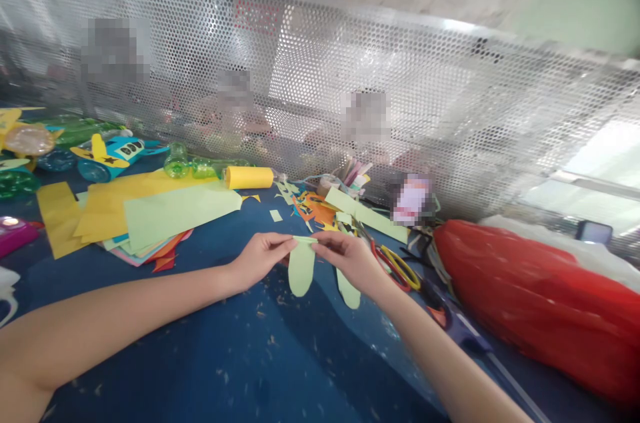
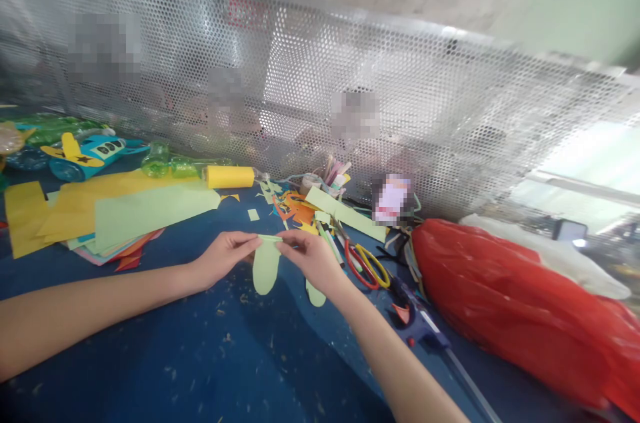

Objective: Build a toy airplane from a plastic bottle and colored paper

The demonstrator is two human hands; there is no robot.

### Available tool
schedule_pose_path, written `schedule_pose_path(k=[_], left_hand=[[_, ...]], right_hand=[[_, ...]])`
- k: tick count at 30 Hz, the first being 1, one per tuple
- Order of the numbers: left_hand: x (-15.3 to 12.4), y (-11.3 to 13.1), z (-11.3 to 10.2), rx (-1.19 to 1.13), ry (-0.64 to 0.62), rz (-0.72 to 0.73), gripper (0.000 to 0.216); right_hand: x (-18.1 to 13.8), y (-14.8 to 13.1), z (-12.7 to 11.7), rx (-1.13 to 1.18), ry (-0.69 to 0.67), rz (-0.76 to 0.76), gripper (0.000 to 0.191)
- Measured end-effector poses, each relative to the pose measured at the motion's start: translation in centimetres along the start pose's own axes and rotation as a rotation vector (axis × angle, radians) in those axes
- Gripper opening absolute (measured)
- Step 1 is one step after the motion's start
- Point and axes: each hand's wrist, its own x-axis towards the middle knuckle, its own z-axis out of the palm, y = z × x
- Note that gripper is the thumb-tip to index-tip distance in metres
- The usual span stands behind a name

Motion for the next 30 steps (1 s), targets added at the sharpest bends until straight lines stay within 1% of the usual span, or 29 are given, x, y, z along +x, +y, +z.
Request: schedule_pose_path(k=[4, 8, 14, 22, 27, 30], left_hand=[[-0.1, 0.1, 0.1, 0.011, -0.023, -0.002, 0.03], [-0.1, 0.1, 0.0, 0.063, -0.04, 0.028, 0.028], [0.1, -0.4, -0.3, 0.091, 0.036, 0.067, 0.021], [0.1, -0.3, -0.3, 0.114, 0.047, 0.076, 0.018], [0.0, -0.2, -0.2, 0.144, 0.032, 0.147, 0.014], [0.0, -0.1, -0.1, 0.155, 0.019, 0.183, 0.013]], right_hand=[[0.0, -0.2, 0.0, -0.018, -0.001, 0.008, 0.025], [0.0, -0.3, 0.0, -0.02, 0.005, 0.027, 0.023], [-0.1, -0.1, 0.4, -0.018, -0.023, 0.023, 0.022], [-0.2, 0.0, 0.6, 0.069, -0.053, -0.038, 0.022], [-0.2, 0.5, 0.8, 0.13, -0.073, -0.046, 0.02], [-0.3, 0.4, 1.0, 0.191, -0.09, -0.026, 0.018]])
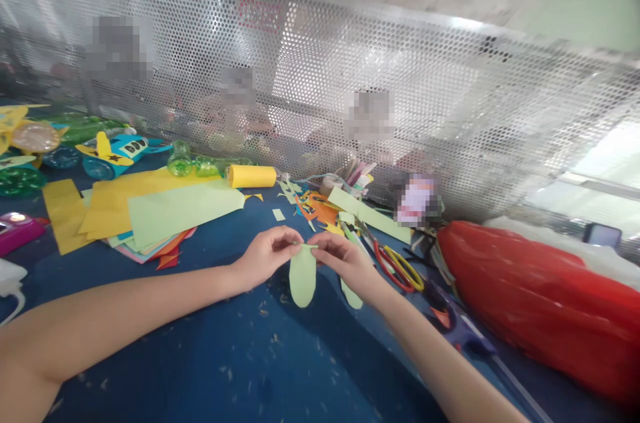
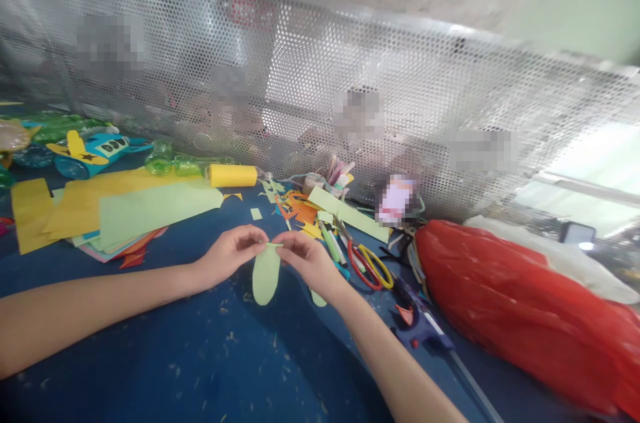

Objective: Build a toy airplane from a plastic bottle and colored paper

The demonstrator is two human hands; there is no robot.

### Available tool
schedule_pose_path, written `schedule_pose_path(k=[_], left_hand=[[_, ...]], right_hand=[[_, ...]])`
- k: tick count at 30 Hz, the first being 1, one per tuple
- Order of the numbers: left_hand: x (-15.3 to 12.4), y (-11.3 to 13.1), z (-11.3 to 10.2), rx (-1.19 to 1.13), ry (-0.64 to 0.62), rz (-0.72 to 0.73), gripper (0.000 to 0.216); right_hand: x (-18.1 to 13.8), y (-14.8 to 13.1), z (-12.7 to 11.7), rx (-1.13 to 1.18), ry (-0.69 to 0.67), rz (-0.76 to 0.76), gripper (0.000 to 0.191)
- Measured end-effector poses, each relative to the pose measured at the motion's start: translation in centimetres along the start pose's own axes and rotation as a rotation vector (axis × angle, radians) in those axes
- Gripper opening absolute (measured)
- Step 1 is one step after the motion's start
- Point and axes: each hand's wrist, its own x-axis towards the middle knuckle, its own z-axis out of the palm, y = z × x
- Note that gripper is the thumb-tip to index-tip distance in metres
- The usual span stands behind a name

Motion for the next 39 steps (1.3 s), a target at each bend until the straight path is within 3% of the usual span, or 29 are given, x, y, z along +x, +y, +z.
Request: schedule_pose_path(k=[9, 20, 28, 39], left_hand=[[-0.2, 0.8, 0.1, 0.069, -0.038, 0.016, 0.017], [-0.5, 0.9, 0.1, 0.222, -0.087, 0.044, 0.016], [-0.4, 0.7, 0.1, 0.163, -0.061, 0.003, 0.016], [0.1, -0.2, -0.3, 0.06, 0.013, -0.094, 0.015]], right_hand=[[-0.1, 0.0, 0.2, 0.115, -0.008, 0.069, 0.02], [0.2, -0.1, -0.1, 0.063, -0.017, 0.186, 0.03], [0.3, 0.7, -1.2, -0.024, -0.078, 0.148, 0.028], [0.1, -0.1, -0.3, -0.24, 0.0, 0.038, 0.017]])
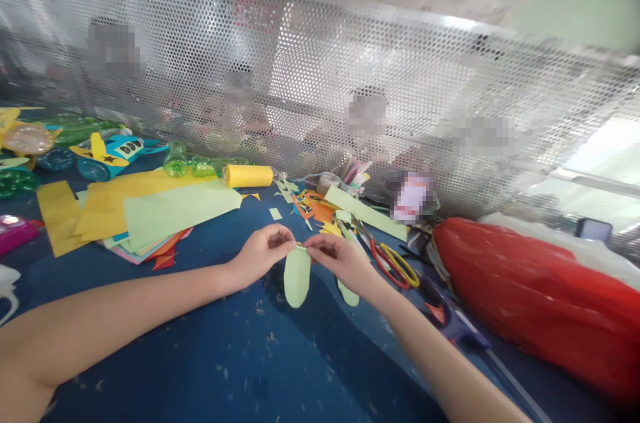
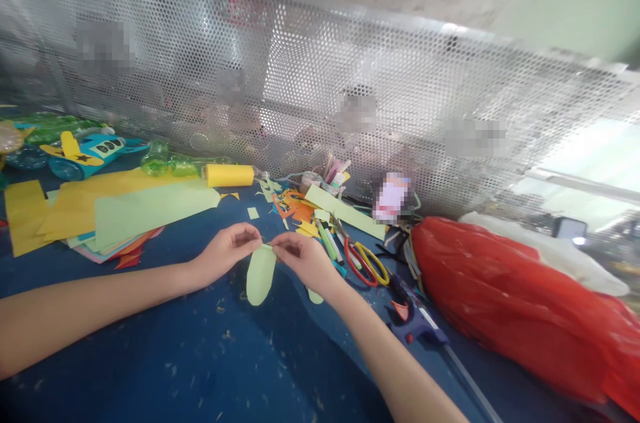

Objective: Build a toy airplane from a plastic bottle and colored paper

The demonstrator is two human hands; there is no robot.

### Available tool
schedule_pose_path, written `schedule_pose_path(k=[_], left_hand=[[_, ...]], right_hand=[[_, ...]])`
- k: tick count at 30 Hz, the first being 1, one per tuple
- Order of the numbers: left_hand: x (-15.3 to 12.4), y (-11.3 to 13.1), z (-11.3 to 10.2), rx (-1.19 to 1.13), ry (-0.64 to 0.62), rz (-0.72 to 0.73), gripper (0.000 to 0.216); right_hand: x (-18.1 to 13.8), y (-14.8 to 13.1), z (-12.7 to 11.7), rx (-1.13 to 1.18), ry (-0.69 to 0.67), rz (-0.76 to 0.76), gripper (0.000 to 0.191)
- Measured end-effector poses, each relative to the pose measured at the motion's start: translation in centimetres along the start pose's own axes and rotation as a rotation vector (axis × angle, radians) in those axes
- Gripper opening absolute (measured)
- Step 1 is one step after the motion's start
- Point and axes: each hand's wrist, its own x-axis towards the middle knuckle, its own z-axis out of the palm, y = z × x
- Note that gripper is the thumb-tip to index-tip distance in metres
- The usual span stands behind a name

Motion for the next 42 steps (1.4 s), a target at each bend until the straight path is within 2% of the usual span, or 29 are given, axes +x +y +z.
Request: schedule_pose_path(k=[4, 7, 10, 17, 27, 34, 42], left_hand=[[0.0, -0.1, 0.1, 0.028, -0.001, 0.018, 0.015], [-0.3, 0.1, 0.2, 0.146, 0.008, 0.065, 0.014], [-0.6, 0.5, 0.2, 0.246, 0.008, 0.103, 0.013], [-0.7, 0.6, 0.3, 0.323, -0.004, 0.139, 0.012], [-0.6, 0.6, 0.3, 0.292, 0.001, 0.144, 0.015], [-0.6, 0.7, 0.3, 0.25, 0.011, 0.137, 0.014], [-0.2, 0.5, 0.2, 0.152, -0.042, 0.033, 0.015]], right_hand=[[0.1, 0.2, 0.0, 0.025, -0.01, 0.003, 0.017], [0.1, 0.1, -0.1, -0.001, -0.014, -0.003, 0.017], [0.0, -0.2, 0.2, -0.056, 0.007, -0.009, 0.019], [-0.4, 0.0, 1.1, -0.129, 0.067, 0.005, 0.02], [0.0, 0.0, -0.2, -0.034, -0.03, -0.021, 0.016], [0.1, 0.0, -0.6, 0.028, 0.007, 0.048, 0.017], [-0.1, -0.1, -0.6, 0.007, -0.059, 0.022, 0.018]])
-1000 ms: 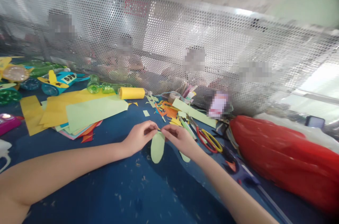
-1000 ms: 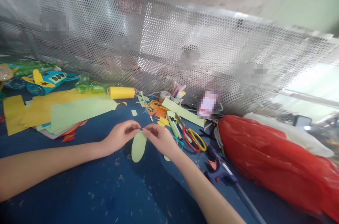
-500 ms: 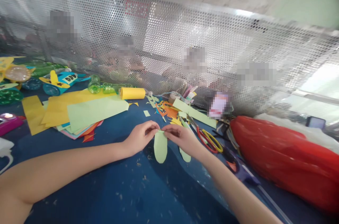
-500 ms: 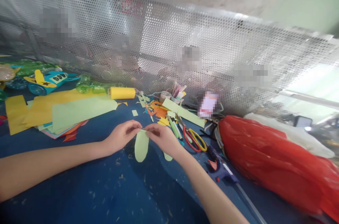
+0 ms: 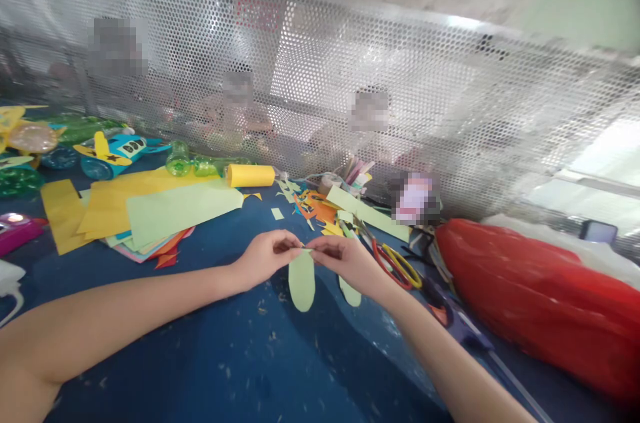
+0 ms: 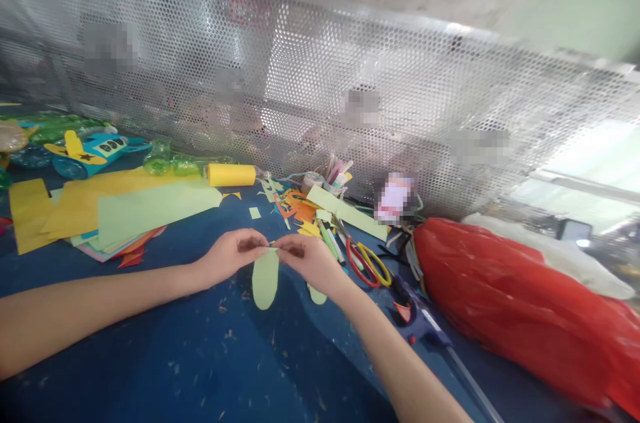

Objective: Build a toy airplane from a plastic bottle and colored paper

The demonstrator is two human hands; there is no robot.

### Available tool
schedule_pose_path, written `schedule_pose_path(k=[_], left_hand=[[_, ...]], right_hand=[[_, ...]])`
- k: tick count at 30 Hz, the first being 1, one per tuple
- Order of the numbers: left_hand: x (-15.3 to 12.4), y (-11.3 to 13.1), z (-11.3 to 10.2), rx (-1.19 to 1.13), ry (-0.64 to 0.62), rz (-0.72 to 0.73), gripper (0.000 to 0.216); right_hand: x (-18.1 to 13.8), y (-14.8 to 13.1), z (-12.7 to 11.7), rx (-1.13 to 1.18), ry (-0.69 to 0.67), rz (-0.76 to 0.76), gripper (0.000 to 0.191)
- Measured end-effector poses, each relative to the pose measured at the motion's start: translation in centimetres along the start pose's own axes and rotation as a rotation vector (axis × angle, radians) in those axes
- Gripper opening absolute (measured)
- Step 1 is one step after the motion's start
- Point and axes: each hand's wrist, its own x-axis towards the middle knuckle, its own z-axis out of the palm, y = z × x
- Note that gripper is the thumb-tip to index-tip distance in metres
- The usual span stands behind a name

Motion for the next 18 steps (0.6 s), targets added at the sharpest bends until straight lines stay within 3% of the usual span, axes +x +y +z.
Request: schedule_pose_path(k=[7, 18], left_hand=[[0.3, -0.4, -0.1, -0.126, 0.037, -0.038, 0.013], [0.3, -0.6, -0.1, -0.104, -0.049, -0.008, 0.015]], right_hand=[[-0.1, -0.3, -0.9, 0.131, -0.013, 0.039, 0.022], [-0.1, -0.1, 0.4, -0.026, 0.074, 0.011, 0.02]])
